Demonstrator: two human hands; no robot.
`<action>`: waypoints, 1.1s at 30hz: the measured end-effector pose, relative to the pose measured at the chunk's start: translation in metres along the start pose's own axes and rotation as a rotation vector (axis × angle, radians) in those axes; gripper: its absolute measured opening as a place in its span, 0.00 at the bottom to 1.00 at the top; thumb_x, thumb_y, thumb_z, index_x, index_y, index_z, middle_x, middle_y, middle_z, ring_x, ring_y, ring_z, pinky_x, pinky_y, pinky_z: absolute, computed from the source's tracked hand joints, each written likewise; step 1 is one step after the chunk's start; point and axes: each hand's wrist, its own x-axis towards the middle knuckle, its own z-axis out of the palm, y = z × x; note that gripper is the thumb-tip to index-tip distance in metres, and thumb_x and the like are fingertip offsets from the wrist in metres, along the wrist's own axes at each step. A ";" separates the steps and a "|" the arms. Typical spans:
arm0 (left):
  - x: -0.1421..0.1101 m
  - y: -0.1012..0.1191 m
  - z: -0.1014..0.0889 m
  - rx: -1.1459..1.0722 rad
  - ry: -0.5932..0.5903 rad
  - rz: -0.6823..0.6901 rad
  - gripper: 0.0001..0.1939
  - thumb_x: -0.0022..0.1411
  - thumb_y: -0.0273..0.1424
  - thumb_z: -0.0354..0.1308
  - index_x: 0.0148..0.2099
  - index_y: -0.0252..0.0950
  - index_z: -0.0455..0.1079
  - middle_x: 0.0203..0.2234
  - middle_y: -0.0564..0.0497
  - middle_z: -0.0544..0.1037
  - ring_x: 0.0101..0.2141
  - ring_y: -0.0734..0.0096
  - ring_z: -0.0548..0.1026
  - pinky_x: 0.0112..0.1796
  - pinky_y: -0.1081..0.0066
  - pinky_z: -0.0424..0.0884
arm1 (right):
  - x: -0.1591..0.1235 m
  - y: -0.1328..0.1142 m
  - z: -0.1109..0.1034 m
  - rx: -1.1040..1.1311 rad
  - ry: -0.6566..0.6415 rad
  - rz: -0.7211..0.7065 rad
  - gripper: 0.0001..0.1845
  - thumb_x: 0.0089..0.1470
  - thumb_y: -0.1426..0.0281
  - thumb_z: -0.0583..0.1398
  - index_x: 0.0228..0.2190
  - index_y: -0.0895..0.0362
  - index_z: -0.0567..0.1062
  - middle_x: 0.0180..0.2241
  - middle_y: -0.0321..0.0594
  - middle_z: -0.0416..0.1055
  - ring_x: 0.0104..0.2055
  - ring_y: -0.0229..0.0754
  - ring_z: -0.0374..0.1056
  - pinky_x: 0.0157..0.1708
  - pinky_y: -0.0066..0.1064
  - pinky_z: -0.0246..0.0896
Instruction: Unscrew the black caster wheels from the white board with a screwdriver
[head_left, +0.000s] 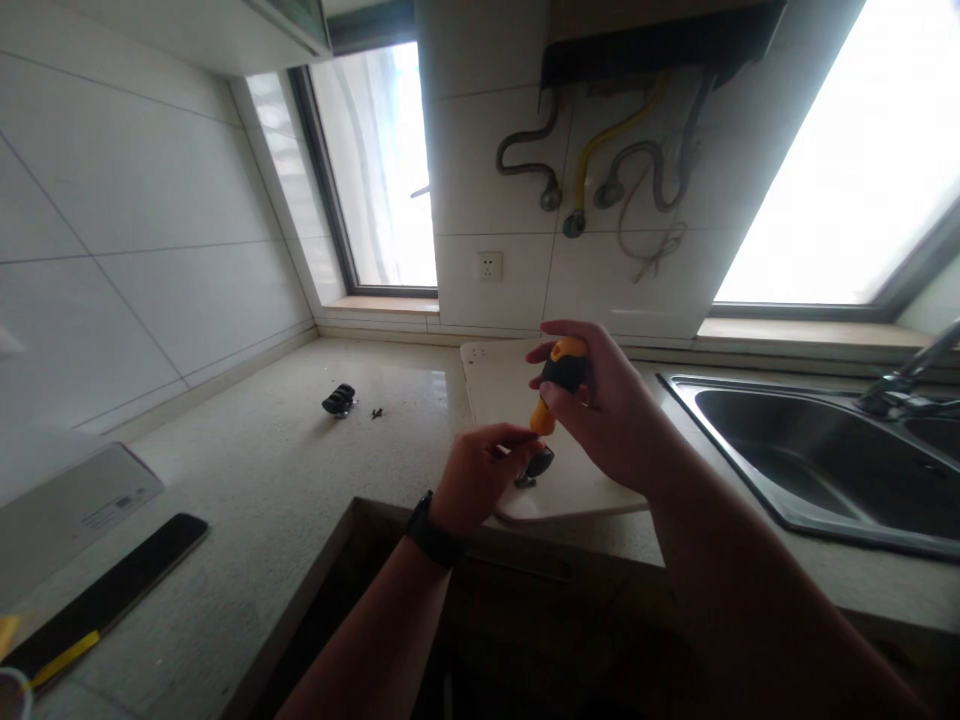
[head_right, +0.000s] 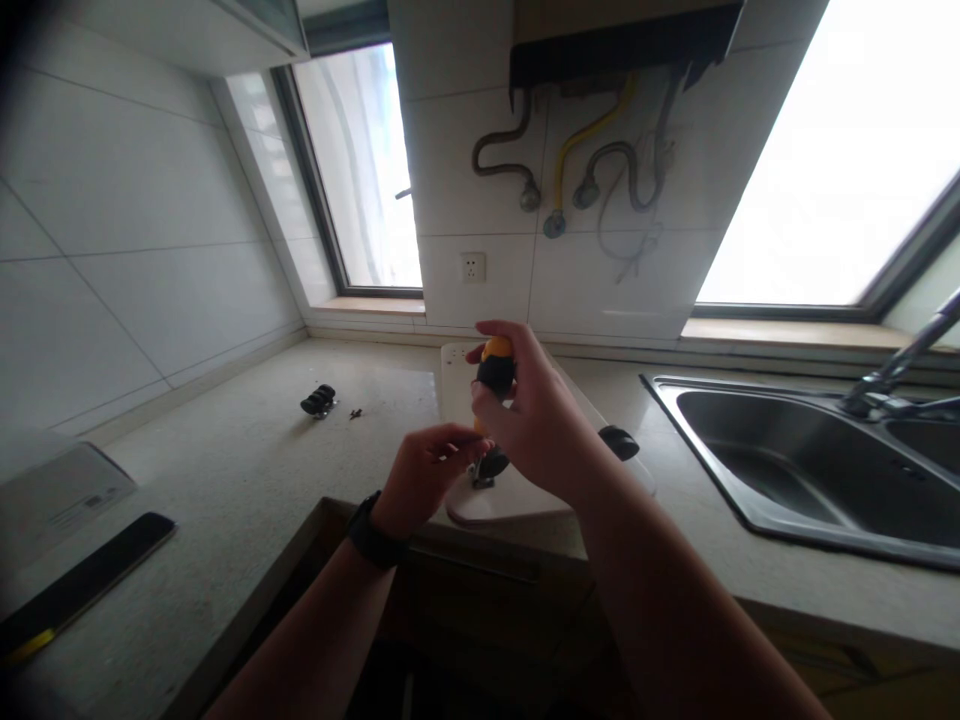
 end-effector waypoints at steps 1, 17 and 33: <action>0.000 0.001 0.000 -0.006 0.000 -0.001 0.10 0.62 0.35 0.68 0.43 0.36 0.83 0.31 0.47 0.86 0.26 0.72 0.77 0.28 0.72 0.70 | 0.000 -0.001 -0.001 -0.004 0.010 -0.013 0.27 0.57 0.72 0.61 0.58 0.48 0.65 0.50 0.41 0.72 0.41 0.43 0.74 0.38 0.39 0.73; -0.027 -0.024 -0.038 0.012 -0.019 -0.022 0.20 0.76 0.42 0.50 0.48 0.36 0.81 0.40 0.46 0.85 0.44 0.63 0.80 0.50 0.62 0.71 | -0.007 0.016 -0.015 0.301 0.453 0.034 0.20 0.53 0.66 0.69 0.47 0.46 0.73 0.39 0.35 0.76 0.36 0.41 0.77 0.41 0.41 0.78; -0.052 -0.027 -0.035 -0.027 -0.138 -0.030 0.17 0.73 0.40 0.54 0.35 0.36 0.76 0.30 0.50 0.79 0.35 0.67 0.76 0.40 0.68 0.69 | -0.014 0.036 -0.019 0.443 0.552 0.119 0.21 0.49 0.66 0.73 0.45 0.48 0.76 0.38 0.33 0.78 0.34 0.40 0.78 0.40 0.38 0.79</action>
